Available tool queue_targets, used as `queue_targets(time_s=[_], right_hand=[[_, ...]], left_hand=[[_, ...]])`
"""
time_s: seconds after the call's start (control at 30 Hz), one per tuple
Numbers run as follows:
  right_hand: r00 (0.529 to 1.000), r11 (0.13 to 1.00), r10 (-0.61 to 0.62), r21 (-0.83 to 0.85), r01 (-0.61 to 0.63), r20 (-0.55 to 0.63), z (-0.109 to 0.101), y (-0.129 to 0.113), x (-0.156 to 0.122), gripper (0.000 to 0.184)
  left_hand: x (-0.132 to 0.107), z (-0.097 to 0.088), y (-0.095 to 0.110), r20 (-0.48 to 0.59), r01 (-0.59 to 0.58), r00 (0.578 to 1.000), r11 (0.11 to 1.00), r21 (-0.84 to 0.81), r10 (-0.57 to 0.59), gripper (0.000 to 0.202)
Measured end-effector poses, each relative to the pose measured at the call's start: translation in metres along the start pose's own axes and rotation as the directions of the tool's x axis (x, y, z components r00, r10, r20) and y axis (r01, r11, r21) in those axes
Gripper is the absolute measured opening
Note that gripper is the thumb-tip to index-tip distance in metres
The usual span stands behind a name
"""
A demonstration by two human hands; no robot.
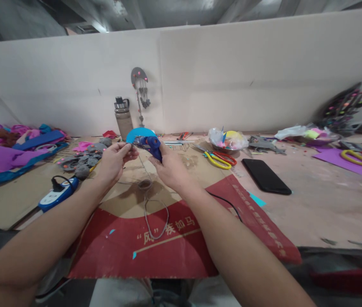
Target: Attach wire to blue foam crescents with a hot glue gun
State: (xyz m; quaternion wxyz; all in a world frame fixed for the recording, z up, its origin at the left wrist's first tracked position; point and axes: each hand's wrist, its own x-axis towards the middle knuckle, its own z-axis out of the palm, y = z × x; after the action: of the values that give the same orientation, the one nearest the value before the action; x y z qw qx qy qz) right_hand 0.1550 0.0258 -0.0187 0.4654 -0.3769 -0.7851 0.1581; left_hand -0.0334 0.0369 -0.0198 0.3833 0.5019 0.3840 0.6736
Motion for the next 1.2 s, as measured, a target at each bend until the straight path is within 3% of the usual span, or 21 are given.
queue_targets(time_s=[0.33,0.83,1.2], right_hand=[[1.000,1.000,0.021,-0.018,-0.021,-0.016,-0.0024,-0.0035,-0.0010,0.033],[1.000,1.000,-0.026,0.017,0.026,-0.010,0.0021,-0.0032,-0.0019,0.035],[0.998,0.996,0.055,-0.077,-0.054,0.005,-0.0030,-0.0040,0.0001,0.032]], left_hand=[[0.0033,-0.0009,0.0013,-0.035,-0.001,0.999,1.000,-0.016,0.001,0.020],[-0.0033,0.0013,0.0009,0.061,0.003,0.998,0.990,0.144,-0.011,0.021],[0.0022,-0.0008,0.0024,0.015,-0.002,1.000,1.000,0.016,0.002,0.020]])
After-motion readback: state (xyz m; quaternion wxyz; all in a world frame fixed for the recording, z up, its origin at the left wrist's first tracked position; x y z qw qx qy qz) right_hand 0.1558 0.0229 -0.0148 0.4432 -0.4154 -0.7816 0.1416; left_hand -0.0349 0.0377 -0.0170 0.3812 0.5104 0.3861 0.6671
